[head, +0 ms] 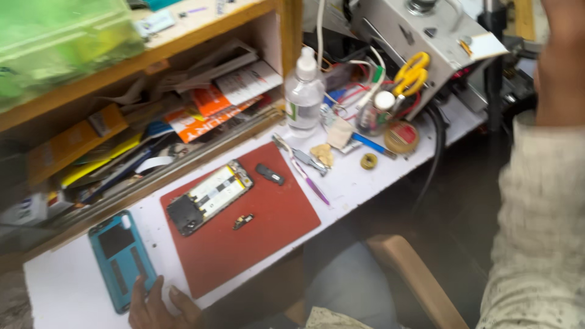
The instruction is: The person cleans a small electronic component with a toothbrush and liquid, then uses a heat gun to dry it. They reattach the component to a disassembled mobile phone and secure it in place.
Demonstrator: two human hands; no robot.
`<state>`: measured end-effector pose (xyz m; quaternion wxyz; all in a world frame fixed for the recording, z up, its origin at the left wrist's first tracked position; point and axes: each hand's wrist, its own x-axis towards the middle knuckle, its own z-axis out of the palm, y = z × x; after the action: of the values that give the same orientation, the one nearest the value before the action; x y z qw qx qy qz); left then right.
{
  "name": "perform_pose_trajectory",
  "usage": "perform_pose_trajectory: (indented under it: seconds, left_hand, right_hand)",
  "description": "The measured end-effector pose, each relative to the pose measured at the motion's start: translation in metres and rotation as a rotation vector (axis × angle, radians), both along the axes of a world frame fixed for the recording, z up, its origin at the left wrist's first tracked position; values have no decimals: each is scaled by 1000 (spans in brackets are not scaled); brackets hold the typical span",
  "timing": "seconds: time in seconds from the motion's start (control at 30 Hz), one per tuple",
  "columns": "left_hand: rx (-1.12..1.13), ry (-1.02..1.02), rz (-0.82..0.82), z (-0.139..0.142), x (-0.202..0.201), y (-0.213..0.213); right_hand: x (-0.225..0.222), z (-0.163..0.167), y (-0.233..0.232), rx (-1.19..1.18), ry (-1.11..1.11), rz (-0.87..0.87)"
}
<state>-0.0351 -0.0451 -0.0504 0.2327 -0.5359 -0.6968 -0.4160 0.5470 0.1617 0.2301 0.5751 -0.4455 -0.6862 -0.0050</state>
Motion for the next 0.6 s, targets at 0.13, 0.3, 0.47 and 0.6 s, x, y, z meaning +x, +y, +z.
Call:
perform_pose_trajectory:
  seconds: [0.13,0.3,0.47,0.6]
  left_hand:
    - [-40,-9,-16,4,-2,-2]
    - [-85,-8,-40,18,5,-8]
    - [-119,-58,9,37,19,-11]
    - [-141,-59,7,48,25,-14]
  right_hand:
    - [56,-81,-70,-161,480,83]
    - [60,-145,-79,-364,976,195]
    - [42,-164,-38,-386,1108,303]
    - [36,-159,-5,-300,1056,162]
